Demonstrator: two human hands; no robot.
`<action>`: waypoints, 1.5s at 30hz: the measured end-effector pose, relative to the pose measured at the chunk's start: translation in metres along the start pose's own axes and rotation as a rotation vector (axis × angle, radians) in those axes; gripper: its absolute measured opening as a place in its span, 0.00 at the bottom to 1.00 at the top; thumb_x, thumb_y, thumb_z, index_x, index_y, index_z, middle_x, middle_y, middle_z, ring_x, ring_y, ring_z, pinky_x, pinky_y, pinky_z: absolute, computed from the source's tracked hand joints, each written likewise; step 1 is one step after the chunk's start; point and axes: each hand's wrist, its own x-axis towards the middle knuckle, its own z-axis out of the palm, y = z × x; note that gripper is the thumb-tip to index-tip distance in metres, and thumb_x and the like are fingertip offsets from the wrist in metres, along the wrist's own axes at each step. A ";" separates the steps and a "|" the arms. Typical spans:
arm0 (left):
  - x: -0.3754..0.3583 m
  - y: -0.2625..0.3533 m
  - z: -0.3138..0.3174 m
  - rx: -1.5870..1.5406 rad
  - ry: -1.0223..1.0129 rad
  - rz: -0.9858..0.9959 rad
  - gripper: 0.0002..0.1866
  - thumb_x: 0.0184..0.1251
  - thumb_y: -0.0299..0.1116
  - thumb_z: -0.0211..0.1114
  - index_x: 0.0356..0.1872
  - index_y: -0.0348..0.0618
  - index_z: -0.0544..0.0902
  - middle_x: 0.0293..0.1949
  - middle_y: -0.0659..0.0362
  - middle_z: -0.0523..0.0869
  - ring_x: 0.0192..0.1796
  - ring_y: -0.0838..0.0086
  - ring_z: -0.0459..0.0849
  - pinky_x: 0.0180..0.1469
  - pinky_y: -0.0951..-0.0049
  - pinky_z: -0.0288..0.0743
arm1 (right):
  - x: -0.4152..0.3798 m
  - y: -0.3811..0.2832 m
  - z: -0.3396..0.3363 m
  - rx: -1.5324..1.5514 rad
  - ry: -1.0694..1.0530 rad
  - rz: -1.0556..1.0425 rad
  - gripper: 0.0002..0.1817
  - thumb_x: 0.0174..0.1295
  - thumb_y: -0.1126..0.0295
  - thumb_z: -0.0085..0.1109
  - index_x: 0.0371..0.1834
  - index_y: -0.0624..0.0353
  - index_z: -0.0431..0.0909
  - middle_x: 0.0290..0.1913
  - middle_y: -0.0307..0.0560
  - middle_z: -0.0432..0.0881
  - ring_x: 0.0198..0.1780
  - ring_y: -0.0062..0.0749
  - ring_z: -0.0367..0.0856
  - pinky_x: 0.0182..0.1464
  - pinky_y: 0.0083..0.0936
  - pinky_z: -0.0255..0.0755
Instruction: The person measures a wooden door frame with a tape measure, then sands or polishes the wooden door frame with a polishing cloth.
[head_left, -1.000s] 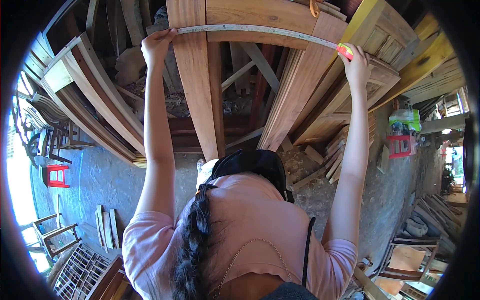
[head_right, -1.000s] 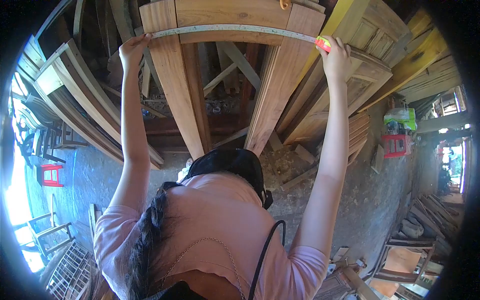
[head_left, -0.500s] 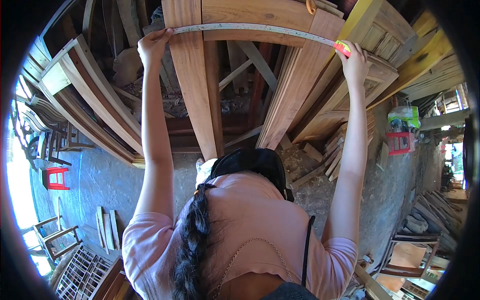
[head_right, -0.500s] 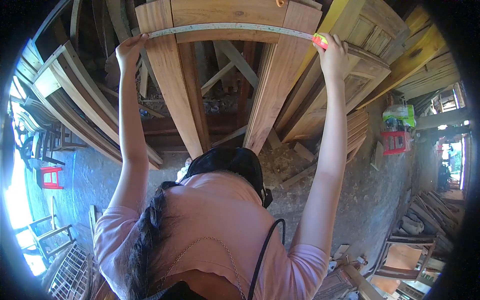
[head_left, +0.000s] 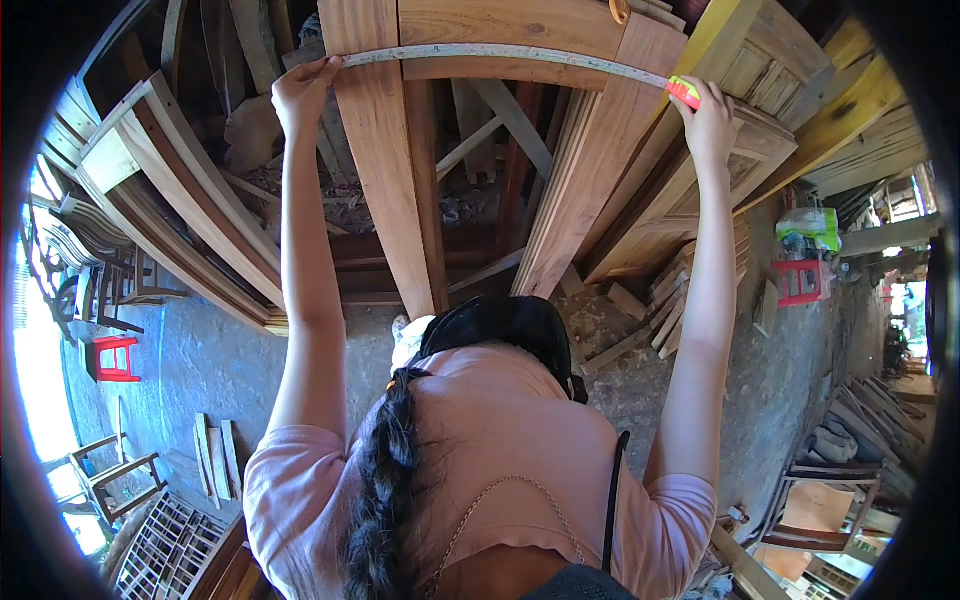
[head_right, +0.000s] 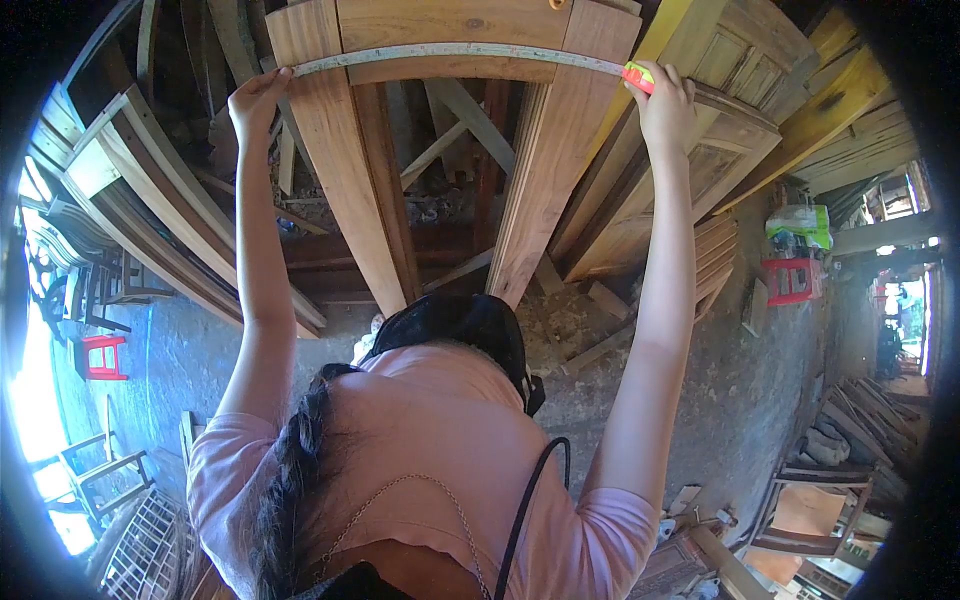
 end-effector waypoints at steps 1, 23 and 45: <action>-0.001 0.002 0.000 0.010 0.004 -0.006 0.19 0.50 0.43 0.77 0.38 0.40 0.88 0.32 0.58 0.89 0.36 0.78 0.85 0.43 0.76 0.77 | 0.000 0.000 0.000 0.000 0.003 -0.003 0.18 0.55 0.58 0.66 0.50 0.39 0.78 0.44 0.35 0.78 0.47 0.43 0.75 0.44 0.37 0.77; 0.003 -0.001 -0.001 0.137 -0.013 -0.003 0.21 0.50 0.50 0.75 0.38 0.45 0.89 0.32 0.60 0.89 0.36 0.75 0.86 0.44 0.72 0.78 | -0.001 0.000 0.002 0.009 0.029 -0.019 0.19 0.53 0.60 0.67 0.49 0.40 0.78 0.44 0.37 0.78 0.47 0.45 0.75 0.46 0.38 0.75; 0.019 -0.007 -0.009 0.177 -0.178 0.158 0.20 0.49 0.51 0.75 0.35 0.47 0.89 0.26 0.60 0.88 0.31 0.73 0.87 0.38 0.71 0.79 | 0.002 0.005 0.005 0.033 0.005 0.012 0.19 0.53 0.59 0.67 0.50 0.42 0.79 0.45 0.42 0.80 0.48 0.43 0.77 0.53 0.36 0.68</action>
